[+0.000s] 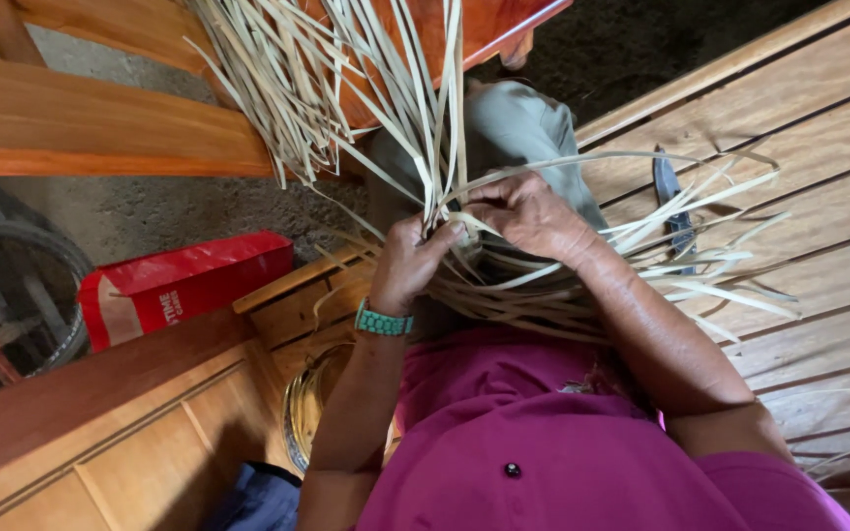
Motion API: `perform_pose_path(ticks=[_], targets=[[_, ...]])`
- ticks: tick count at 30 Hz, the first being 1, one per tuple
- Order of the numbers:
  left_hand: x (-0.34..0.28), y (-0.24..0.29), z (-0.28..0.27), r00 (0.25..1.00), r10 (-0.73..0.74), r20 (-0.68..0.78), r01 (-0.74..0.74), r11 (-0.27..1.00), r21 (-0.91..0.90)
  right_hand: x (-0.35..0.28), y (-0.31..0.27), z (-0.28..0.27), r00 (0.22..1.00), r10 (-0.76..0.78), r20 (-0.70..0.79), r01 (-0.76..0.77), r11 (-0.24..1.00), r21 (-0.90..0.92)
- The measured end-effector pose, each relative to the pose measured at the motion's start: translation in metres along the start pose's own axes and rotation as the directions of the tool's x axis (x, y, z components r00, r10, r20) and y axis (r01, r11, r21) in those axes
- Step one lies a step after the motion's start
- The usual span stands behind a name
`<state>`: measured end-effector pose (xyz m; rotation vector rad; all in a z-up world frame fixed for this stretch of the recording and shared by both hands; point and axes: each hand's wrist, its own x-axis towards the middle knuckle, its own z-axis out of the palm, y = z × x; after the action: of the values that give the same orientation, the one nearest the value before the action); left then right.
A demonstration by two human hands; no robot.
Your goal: Weaving long natural fiber strips together to create a braided structure
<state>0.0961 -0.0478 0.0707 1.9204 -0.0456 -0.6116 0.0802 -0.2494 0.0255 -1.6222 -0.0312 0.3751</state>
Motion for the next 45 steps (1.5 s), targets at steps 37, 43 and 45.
perform_pose_path(ticks=[37, 43, 45], targets=[[-0.018, 0.004, -0.057, 0.999, -0.034, 0.03, 0.033, 0.999, 0.027, -0.081, -0.033, -0.032, 0.998, -0.025, -0.063, -0.005, 0.9, -0.437], [-0.031, -0.008, -0.058, 0.998, 0.05, 0.047, -0.056, 0.989, 0.137, -0.085, -0.032, -0.024, 0.999, -0.038, -0.034, 0.013, 0.828, -0.56], [-0.029, -0.016, -0.057, 0.993, 0.092, 0.071, -0.1, 0.987, 0.129, -0.083, -0.033, -0.021, 0.998, -0.062, -0.027, 0.034, 0.808, -0.588]])
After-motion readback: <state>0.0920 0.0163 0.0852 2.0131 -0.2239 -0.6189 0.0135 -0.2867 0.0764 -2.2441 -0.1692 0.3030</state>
